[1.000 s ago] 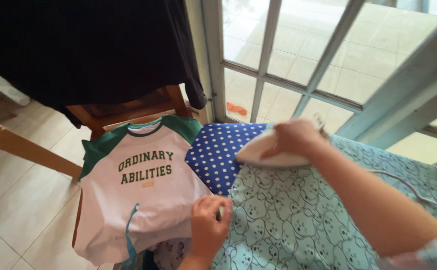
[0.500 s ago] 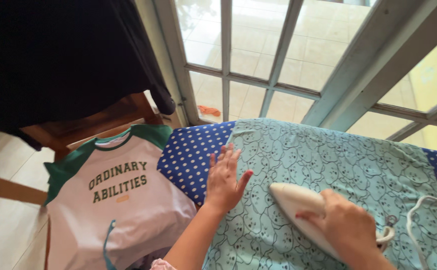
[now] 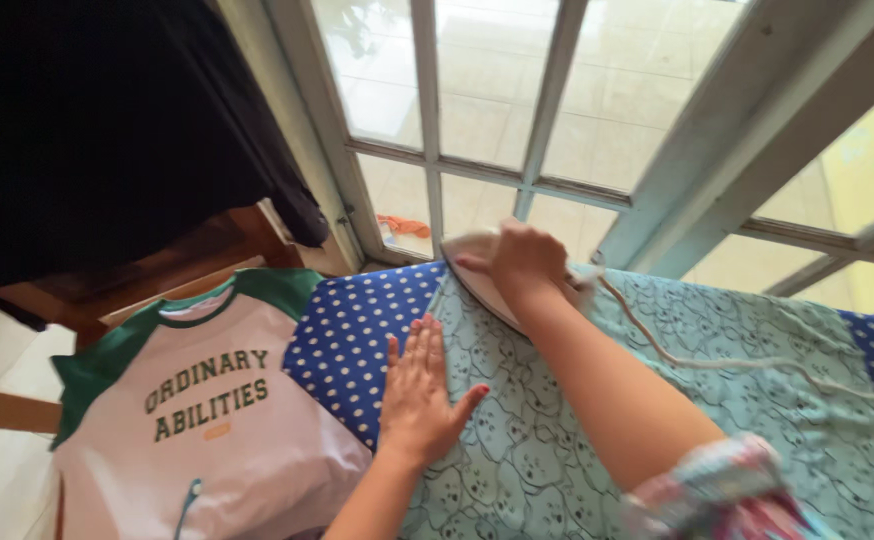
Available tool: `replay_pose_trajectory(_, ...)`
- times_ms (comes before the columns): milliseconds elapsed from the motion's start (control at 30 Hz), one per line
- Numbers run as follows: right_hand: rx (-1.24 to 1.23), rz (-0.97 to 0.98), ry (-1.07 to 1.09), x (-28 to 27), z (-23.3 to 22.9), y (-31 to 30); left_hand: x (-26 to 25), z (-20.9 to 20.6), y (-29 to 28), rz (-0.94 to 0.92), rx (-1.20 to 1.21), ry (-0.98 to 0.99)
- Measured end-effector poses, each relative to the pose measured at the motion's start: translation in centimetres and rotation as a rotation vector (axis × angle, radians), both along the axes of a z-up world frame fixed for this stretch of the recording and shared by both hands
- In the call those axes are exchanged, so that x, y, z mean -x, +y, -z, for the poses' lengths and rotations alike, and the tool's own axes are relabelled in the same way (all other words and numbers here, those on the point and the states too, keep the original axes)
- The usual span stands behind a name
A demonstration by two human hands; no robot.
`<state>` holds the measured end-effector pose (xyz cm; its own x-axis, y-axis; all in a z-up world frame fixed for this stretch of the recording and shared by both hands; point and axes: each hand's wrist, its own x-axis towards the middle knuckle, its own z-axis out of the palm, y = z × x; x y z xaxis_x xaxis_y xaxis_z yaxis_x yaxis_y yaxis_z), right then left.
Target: The person irons a light blue patterned shirt on a blue polka-dotted ironing board. They smooth the fabric with their hands and move the iron back and forth across the shirt surface.
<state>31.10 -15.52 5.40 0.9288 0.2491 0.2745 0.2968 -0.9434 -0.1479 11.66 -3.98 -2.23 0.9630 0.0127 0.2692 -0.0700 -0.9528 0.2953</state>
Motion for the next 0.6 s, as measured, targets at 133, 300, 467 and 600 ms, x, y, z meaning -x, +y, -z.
replay_pose_trajectory(133,0.091,0.035,0.130,-1.7,-0.7,-0.9,-0.2,-0.2,-0.1,-0.011,-0.014,0.027)
replay_pose_trajectory(300,0.164,0.128,0.289,-2.1,-0.7,-10.0,0.1,0.3,-0.3,-0.013,-0.012,-0.007)
replay_pose_trajectory(467,0.200,0.302,0.130,-2.0,-0.8,-22.7,0.1,0.7,-0.4,-0.016,-0.009,-0.014)
replay_pose_trajectory(600,0.380,0.328,0.194,0.4,-1.2,-28.6,0.2,0.6,-0.4,-0.022,0.009,0.003)
